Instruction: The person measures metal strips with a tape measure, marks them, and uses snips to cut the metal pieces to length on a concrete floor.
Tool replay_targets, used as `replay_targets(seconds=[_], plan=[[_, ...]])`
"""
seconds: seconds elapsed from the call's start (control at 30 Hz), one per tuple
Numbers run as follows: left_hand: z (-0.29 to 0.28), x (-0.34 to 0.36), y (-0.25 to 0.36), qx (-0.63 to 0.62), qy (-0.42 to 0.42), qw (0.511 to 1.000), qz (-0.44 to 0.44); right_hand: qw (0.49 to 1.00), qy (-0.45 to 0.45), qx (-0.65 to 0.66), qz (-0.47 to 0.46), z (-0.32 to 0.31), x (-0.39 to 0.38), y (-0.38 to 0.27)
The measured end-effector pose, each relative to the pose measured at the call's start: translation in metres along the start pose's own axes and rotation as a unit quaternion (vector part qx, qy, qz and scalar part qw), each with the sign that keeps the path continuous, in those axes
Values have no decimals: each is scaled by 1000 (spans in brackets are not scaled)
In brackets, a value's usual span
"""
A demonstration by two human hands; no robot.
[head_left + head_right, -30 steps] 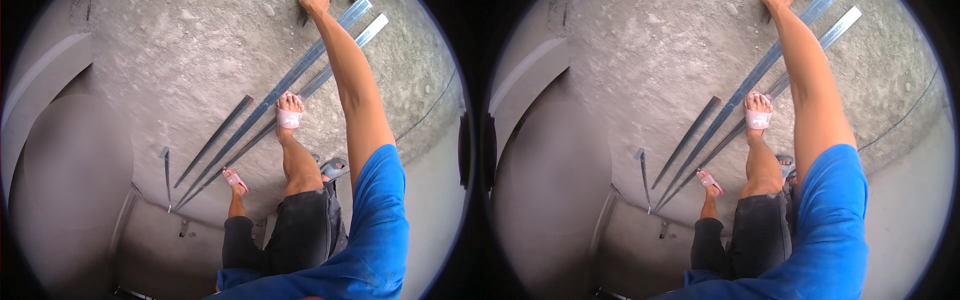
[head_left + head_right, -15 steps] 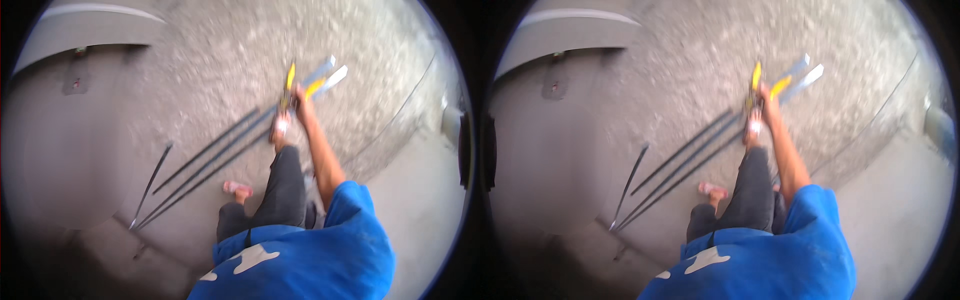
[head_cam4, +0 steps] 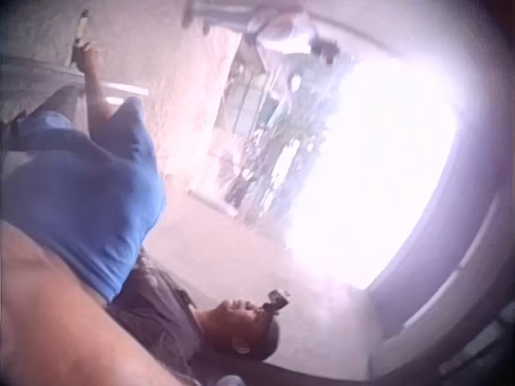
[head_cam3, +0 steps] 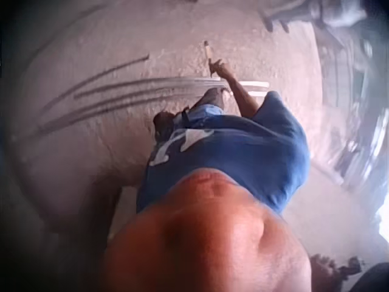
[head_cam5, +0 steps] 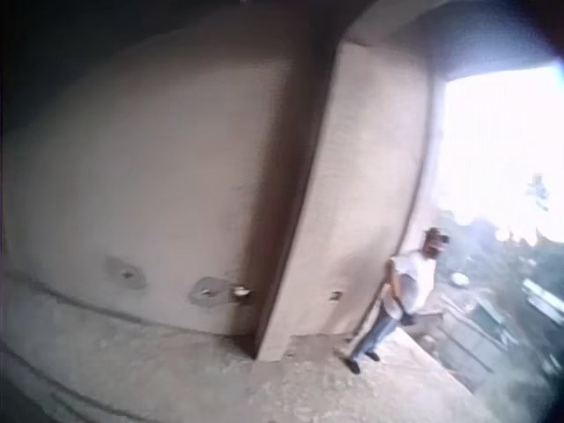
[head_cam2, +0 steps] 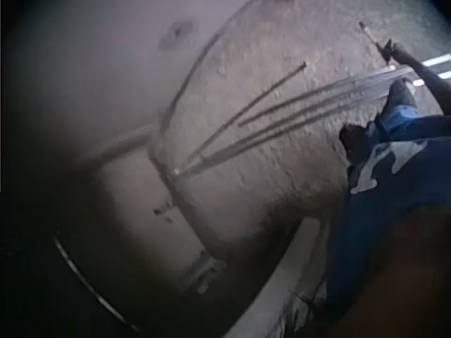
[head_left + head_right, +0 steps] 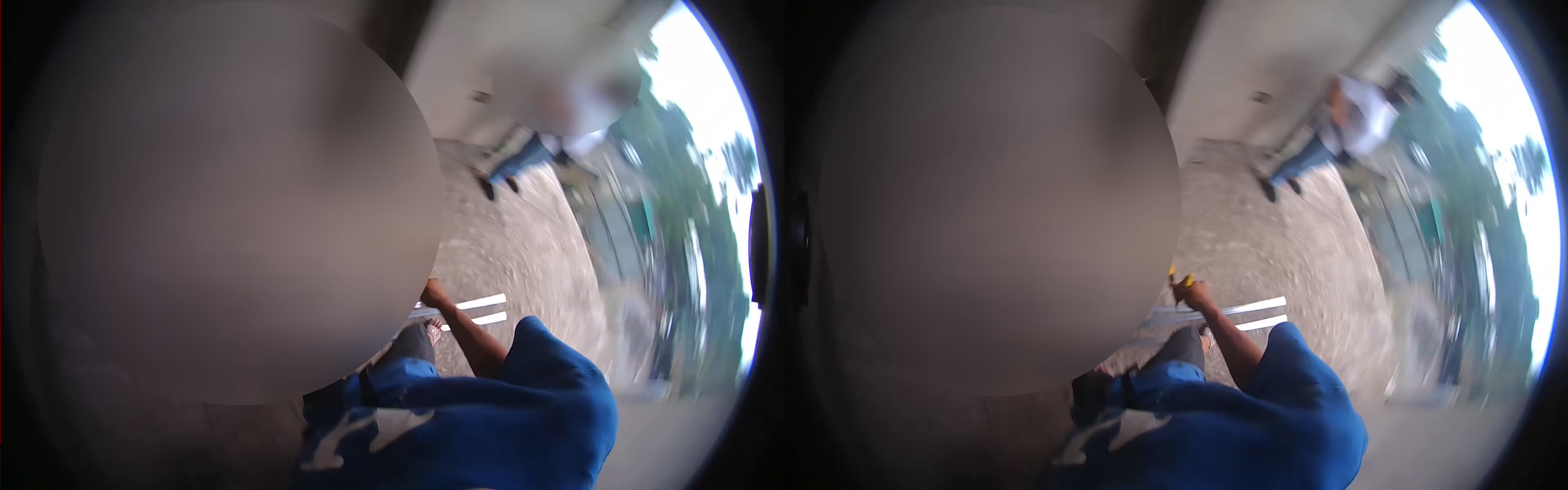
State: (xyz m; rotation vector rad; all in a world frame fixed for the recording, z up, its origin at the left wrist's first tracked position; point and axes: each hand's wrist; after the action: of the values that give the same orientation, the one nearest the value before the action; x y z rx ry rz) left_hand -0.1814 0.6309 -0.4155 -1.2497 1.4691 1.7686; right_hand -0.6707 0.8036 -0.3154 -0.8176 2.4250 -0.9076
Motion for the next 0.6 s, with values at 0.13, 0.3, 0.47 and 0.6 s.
replay_targets(seconds=[0.13,0.3,0.47,0.6], plan=[[-75,-96,-154,-262,131,954,-68,934,-45,233,266,86,30,-115],[-99,-208,-221,-433,217,856,-179,823,-188,508,170,221,44,-289],[-194,-266,-216,-392,223,860,-240,829,-340,438,74,343,46,-530],[-285,-252,-247,-405,181,874,-198,711,-440,541,92,489,107,-603]])
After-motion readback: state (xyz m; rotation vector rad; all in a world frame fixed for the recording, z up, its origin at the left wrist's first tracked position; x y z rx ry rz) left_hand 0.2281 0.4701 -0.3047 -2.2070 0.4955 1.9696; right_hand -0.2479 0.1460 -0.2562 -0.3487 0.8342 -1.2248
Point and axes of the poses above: each hand's wrist, its own x-axis towards the middle knuckle, its own z-axis out of the palm, y = z × x, and after that the axes turned 13 degrees about x, right-handed
